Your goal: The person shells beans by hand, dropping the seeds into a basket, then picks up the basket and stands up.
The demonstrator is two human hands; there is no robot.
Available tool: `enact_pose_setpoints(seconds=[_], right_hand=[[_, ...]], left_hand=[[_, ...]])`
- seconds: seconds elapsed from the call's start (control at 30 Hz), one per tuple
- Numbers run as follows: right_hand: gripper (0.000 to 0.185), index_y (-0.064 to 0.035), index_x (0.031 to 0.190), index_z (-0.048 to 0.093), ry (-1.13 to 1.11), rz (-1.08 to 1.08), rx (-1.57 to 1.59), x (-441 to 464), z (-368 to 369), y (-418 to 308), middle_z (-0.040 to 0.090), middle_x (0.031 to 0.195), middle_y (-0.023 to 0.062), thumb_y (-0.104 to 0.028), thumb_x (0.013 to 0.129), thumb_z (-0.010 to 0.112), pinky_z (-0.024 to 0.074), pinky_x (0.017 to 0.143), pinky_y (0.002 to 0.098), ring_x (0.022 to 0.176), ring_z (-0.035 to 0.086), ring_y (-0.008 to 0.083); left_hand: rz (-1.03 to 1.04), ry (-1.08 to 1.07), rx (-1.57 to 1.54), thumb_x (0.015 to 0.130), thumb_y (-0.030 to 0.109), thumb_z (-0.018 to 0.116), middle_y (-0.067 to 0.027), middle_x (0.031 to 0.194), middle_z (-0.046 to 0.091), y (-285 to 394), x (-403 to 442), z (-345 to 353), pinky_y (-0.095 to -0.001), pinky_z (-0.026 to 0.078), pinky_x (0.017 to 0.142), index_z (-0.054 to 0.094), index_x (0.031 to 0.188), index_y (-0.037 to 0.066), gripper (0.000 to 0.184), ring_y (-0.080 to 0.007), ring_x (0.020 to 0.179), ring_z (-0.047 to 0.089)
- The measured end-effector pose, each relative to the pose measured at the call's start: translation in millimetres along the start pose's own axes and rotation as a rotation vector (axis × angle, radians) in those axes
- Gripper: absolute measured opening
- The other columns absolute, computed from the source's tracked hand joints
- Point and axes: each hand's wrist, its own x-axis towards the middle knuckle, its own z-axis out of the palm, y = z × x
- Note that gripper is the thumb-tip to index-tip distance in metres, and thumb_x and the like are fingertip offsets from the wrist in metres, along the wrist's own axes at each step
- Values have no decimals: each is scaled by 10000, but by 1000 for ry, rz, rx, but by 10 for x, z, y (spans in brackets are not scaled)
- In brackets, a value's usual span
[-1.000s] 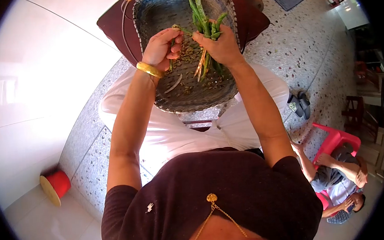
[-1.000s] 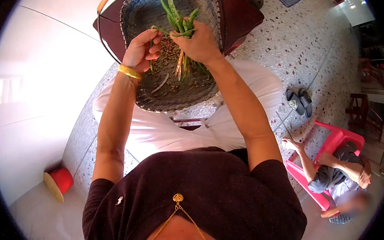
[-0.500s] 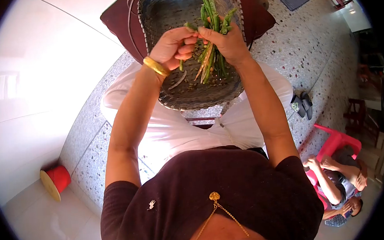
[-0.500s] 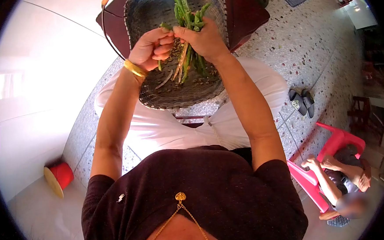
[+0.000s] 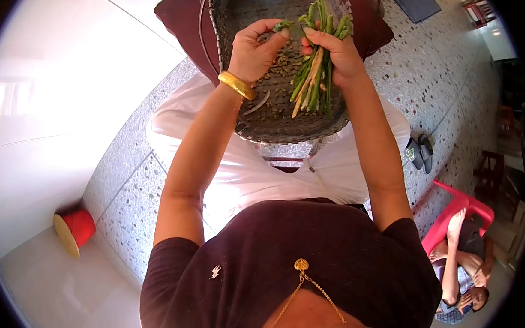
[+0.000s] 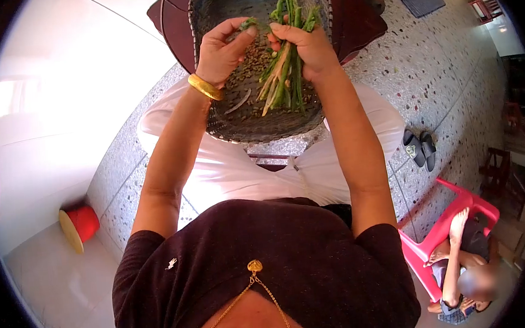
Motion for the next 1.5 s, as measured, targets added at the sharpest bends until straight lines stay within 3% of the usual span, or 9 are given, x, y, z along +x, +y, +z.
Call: enact_pose_setpoints(seconds=[0.2,0.4,0.5,0.9,1.2,1.5], right_hand=[[155,-24,879,581,10,103,4,28,-43,12,609,720,83,-89,754,645,465,539,261,608,574,156],[185,-51,883,569,-38,-28,-262,-46,82,-3,591,740,40,-150,761,668,436,560,235,612,536,115],[154,-37,795,606,-28,-69,-282,-53,120,-10,587,707,31,-152,736,690,432,536,242,583,533,116],[161,-21,855,603,-133,-124,-410,-43,62,53,582,754,23,-83,722,669,424,567,239,652,535,97],[147,-24,779,606,38,-233,-603,-45,18,111,577,656,11,-140,712,667,424,540,253,596,524,93],[194,-28,815,624,47,-364,-771,-92,108,87,625,718,25,-191,726,678,447,595,262,644,551,93]], left_hand=[[-97,-14,-111,872,219,549,20,731,573,72,-7,-28,-157,313,422,592,942,63,176,-15,503,427],[-163,-22,-150,888,229,518,0,758,582,41,19,-83,-166,292,417,568,864,71,168,-25,495,411],[-189,-3,-121,884,222,524,-4,760,580,21,26,-99,-165,283,410,566,858,68,162,-25,490,406],[-272,-24,-150,855,204,575,-19,746,588,23,34,-98,-165,270,389,577,843,53,152,-25,459,394],[-350,-44,-68,857,226,572,4,660,565,-20,42,-132,-176,269,392,571,751,48,207,-24,457,394],[-409,-3,-213,859,241,567,-3,626,535,-36,53,-166,-192,267,396,560,736,46,231,-39,454,393]])
